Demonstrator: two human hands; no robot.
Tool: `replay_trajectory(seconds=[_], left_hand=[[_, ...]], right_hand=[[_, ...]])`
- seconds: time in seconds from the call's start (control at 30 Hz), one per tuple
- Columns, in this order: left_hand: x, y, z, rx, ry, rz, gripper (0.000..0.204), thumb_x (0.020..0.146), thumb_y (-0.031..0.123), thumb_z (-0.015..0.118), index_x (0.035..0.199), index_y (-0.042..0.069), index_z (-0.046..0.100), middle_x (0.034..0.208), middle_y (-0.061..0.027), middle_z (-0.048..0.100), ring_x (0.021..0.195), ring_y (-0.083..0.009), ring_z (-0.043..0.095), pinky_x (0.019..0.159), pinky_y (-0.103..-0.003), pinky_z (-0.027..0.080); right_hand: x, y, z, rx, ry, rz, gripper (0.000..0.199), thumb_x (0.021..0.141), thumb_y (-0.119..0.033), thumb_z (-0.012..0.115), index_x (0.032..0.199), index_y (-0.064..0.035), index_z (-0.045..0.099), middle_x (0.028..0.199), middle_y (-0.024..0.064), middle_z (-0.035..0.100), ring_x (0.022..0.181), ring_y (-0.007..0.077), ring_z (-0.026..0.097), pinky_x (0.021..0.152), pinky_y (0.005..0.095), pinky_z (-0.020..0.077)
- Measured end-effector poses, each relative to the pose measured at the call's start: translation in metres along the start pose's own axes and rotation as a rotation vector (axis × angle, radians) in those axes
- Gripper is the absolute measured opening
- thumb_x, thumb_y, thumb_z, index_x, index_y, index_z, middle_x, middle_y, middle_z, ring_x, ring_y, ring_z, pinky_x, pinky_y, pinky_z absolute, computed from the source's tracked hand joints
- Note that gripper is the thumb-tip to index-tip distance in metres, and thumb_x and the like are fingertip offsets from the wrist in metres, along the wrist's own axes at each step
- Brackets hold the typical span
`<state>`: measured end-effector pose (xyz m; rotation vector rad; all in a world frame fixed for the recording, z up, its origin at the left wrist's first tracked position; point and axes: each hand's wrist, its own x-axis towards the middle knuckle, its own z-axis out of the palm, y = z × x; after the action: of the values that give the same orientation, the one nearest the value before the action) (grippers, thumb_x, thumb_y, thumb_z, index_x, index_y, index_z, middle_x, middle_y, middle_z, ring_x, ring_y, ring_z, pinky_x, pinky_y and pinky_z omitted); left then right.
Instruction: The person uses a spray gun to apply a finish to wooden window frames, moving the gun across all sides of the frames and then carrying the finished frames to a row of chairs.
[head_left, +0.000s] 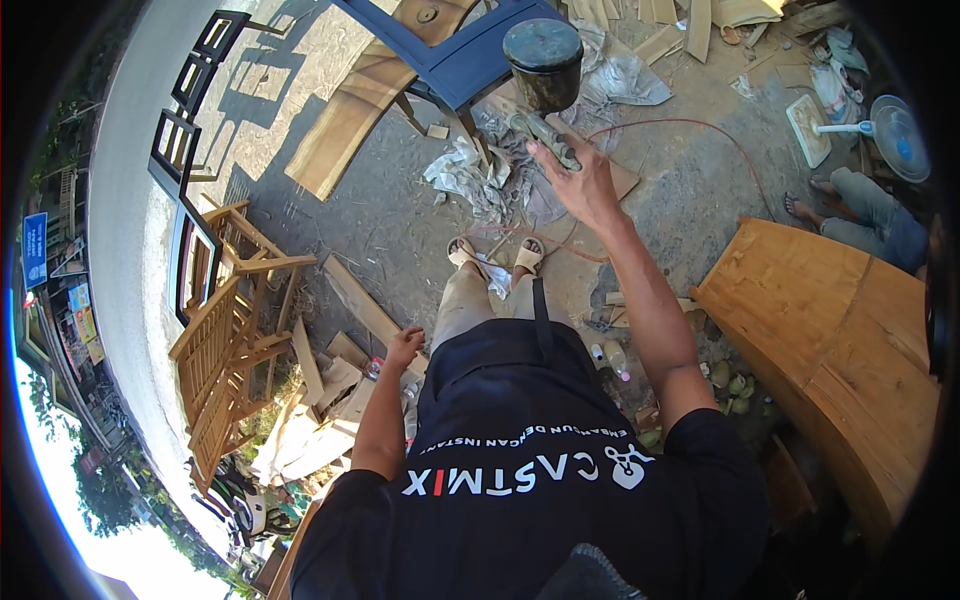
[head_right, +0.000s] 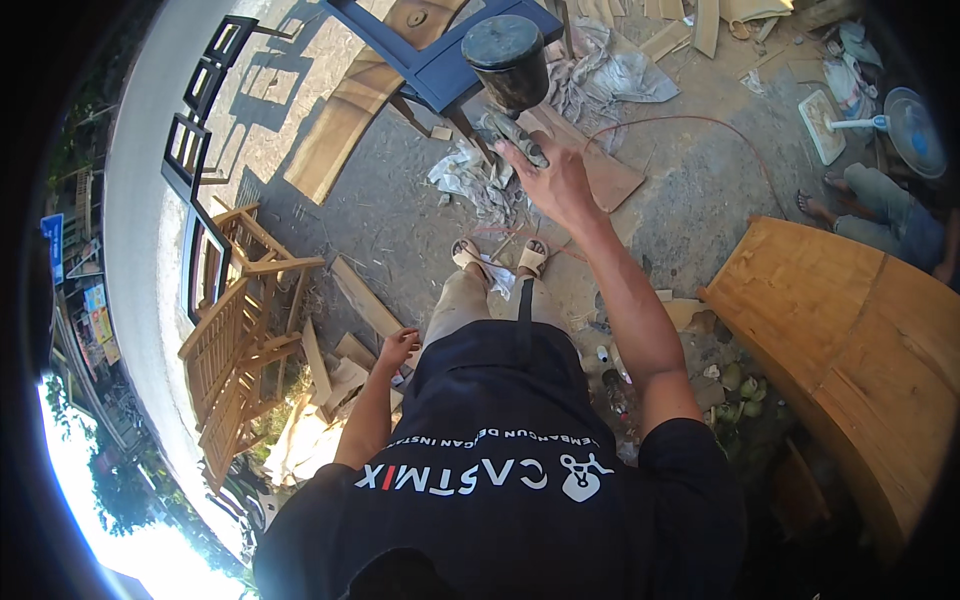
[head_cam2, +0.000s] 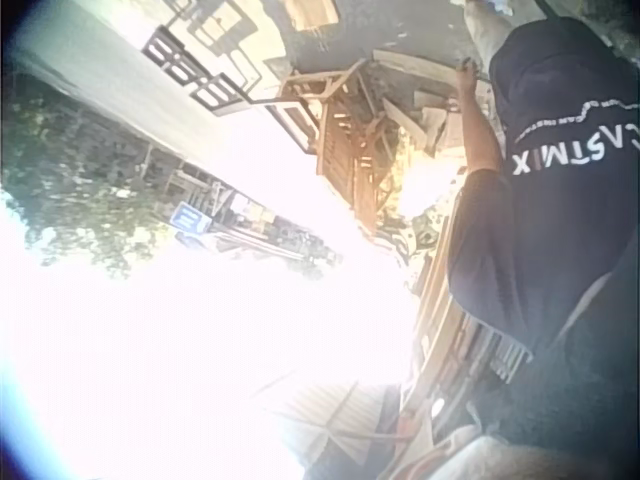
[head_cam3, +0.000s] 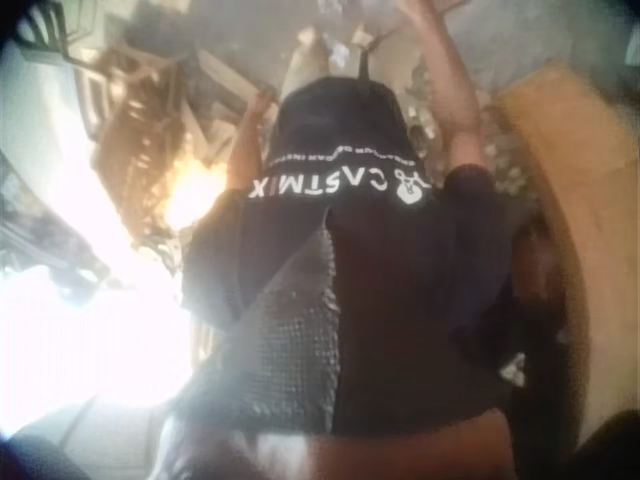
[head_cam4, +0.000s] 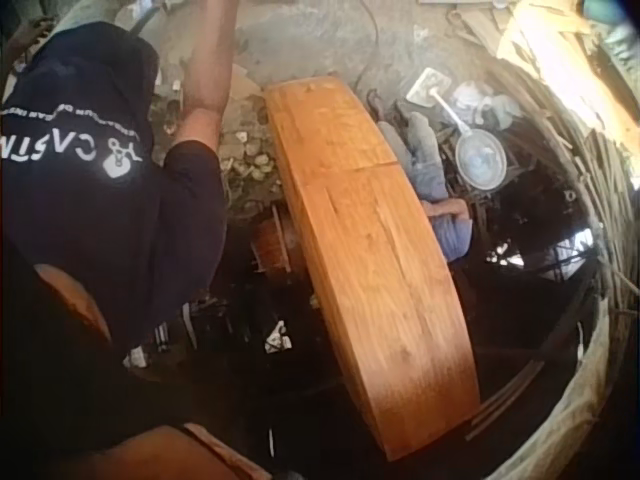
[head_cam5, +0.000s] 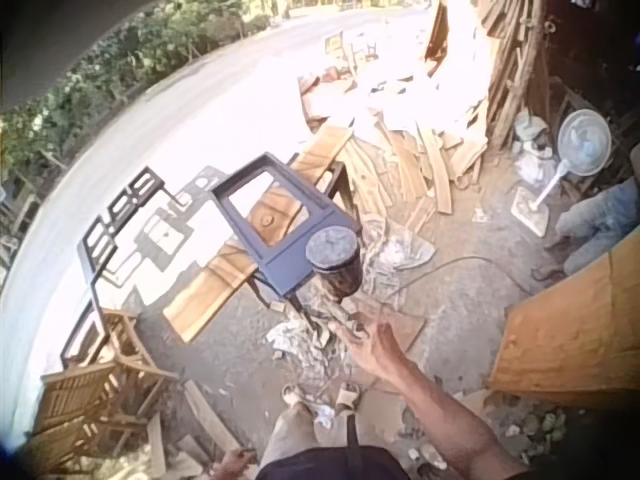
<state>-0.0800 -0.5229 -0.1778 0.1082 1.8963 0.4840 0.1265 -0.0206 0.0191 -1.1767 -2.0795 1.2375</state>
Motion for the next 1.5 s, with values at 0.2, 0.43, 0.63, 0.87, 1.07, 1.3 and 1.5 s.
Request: replay_trajectory(seconds=[0.2, 0.43, 0.63, 0.87, 1.07, 1.3, 1.5], left_hand=[[0.016, -0.013, -0.004, -0.053, -0.01, -0.003, 0.036, 0.099, 0.028, 0.067, 0.128, 0.007, 0.068, 0.101, -0.0096, 0.075, 0.083, -0.0172, 0.072, 0.067, -0.03, 0.054], [0.061, -0.019, -0.035, -0.12, -0.077, -0.021, 0.037, 0.099, 0.028, 0.066, 0.129, 0.007, 0.068, 0.103, -0.01, 0.075, 0.084, -0.0178, 0.072, 0.068, -0.031, 0.054], [0.114, 0.006, -0.097, -0.05, -0.118, -0.004, 0.038, 0.098, 0.03, 0.067, 0.128, 0.008, 0.068, 0.101, -0.0083, 0.075, 0.083, -0.0169, 0.072, 0.066, -0.029, 0.053], [0.162, 0.045, -0.176, -0.001, -0.184, 0.06, 0.037, 0.097, 0.029, 0.068, 0.127, 0.007, 0.068, 0.099, -0.0082, 0.075, 0.081, -0.0146, 0.071, 0.062, -0.028, 0.052], [0.183, 0.047, -0.212, 0.038, -0.224, 0.046, 0.038, 0.097, 0.027, 0.069, 0.127, 0.004, 0.068, 0.097, -0.0087, 0.074, 0.08, -0.0147, 0.071, 0.062, -0.027, 0.052], [0.197, 0.054, -0.227, 0.056, -0.245, 0.081, 0.037, 0.096, 0.024, 0.07, 0.125, 0.001, 0.068, 0.096, -0.011, 0.074, 0.08, -0.0163, 0.071, 0.069, -0.03, 0.058], [0.201, 0.063, -0.218, 0.082, -0.234, 0.098, 0.037, 0.096, 0.025, 0.069, 0.125, 0.001, 0.068, 0.095, -0.0103, 0.074, 0.08, -0.016, 0.071, 0.067, -0.029, 0.057]], right_hand=[[0.005, -0.018, 0.031, -0.067, -0.128, 0.007, 0.043, 0.096, -0.038, 0.071, 0.116, 0.0002, 0.072, 0.094, 0.0208, 0.075, 0.087, 0.0321, 0.074, 0.078, 0.0406, 0.0551], [0.046, -0.041, 0.008, -0.206, 0.152, 0.102, 0.047, 0.095, -0.045, 0.069, 0.112, -0.001, 0.074, 0.093, 0.0227, 0.075, 0.09, 0.0397, 0.073, 0.08, 0.0432, 0.0545], [0.099, -0.029, -0.014, -0.409, 0.332, 0.26, 0.05, 0.095, -0.051, 0.068, 0.108, -0.0029, 0.075, 0.09, 0.0241, 0.074, 0.088, 0.0419, 0.072, 0.079, 0.0438, 0.0538], [0.13, -0.036, -0.018, -0.523, 0.532, 0.349, 0.05, 0.095, -0.053, 0.067, 0.103, -0.0045, 0.077, 0.077, 0.0185, 0.072, 0.078, 0.0368, 0.071, 0.074, 0.0432, 0.0531], [0.1, -0.07, 0.011, -0.328, 0.398, 0.418, 0.049, 0.095, -0.052, 0.068, 0.101, -0.0037, 0.077, 0.066, 0.0088, 0.064, 0.064, 0.0195, 0.063, 0.065, 0.0355, 0.0492], [0.046, -0.114, 0.061, -0.194, 0.268, 0.349, 0.042, 0.095, -0.04, 0.072, 0.103, 0.0008, 0.075, 0.068, 0.0073, 0.065, 0.066, 0.0133, 0.058, 0.065, 0.0333, 0.049], [0.031, -0.123, 0.073, 0.013, 0.1, 0.305, 0.046, 0.095, -0.042, 0.072, 0.114, 0.001, 0.073, 0.073, 0.0122, 0.068, 0.069, 0.0162, 0.063, 0.066, 0.0358, 0.0525]])
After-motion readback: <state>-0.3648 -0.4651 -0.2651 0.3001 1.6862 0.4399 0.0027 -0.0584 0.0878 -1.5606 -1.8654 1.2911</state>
